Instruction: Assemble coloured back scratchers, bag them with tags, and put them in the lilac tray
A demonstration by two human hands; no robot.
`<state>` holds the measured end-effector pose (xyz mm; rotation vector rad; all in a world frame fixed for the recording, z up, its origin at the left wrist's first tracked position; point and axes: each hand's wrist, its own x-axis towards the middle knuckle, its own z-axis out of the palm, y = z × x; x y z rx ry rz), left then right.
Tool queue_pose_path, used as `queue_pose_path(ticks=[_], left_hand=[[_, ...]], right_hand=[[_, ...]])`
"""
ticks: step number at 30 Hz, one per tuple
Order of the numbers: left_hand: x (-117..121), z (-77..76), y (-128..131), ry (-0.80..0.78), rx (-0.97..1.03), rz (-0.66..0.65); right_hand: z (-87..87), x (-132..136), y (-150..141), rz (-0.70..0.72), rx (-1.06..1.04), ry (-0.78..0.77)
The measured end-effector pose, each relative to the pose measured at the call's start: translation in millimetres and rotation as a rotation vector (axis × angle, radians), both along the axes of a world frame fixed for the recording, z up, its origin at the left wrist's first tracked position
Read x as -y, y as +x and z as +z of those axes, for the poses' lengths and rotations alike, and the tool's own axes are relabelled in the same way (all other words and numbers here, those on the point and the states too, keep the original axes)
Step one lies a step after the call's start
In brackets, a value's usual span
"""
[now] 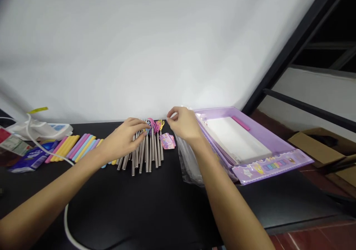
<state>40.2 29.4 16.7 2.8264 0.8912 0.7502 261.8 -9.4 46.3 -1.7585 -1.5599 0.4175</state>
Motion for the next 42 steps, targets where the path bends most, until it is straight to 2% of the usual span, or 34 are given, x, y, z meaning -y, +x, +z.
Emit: queue_pose_path(ticks=[4,7,13,17,24,27,34,39,42], left_hand=[[7.8,-23.2,-31.2,-0.002,0.049,0.057],[12.7,-32.3,-47.2,-0.036,0.068,0.112],[18.7,-23.8,-52.0,-0.131,0.004,0.237],[17.1,-17.6,-55.0,-0.217,-0.019,0.283],[-0.7,-7.6,-75.5,-0.251,0.115,0.397],[-6.4,-3.5,-83.6,-0.265,0.094,0.446],[-11.0,-4.9,-95.8,-0.292,0.001,0.486],[-10.7,-10.7,-98.4,-0.241,-0.199,0.554],[-10.8,-13.1,-97.6,-0.228,-0.223,0.533]], right_hand=[[-32.8,1.7,-19.5,0.012,0.108,-0.03],[-43.9,9.4,-33.4,0.076,0.144,-0.024],[-48.6,18.3,-56.7,0.144,0.181,-0.056],[-54.4,14.8,-58.6,0.11,0.241,-0.063],[-43.4,-8.4,-69.2,0.035,0.494,-0.222],[-36.9,-17.7,-76.1,0.033,0.528,-0.282],[-32.8,-19.0,-73.0,0.04,0.493,-0.254],[-35.0,-14.9,-67.4,0.105,0.283,-0.216],[-38.2,-12.8,-68.9,0.119,0.233,-0.243]])
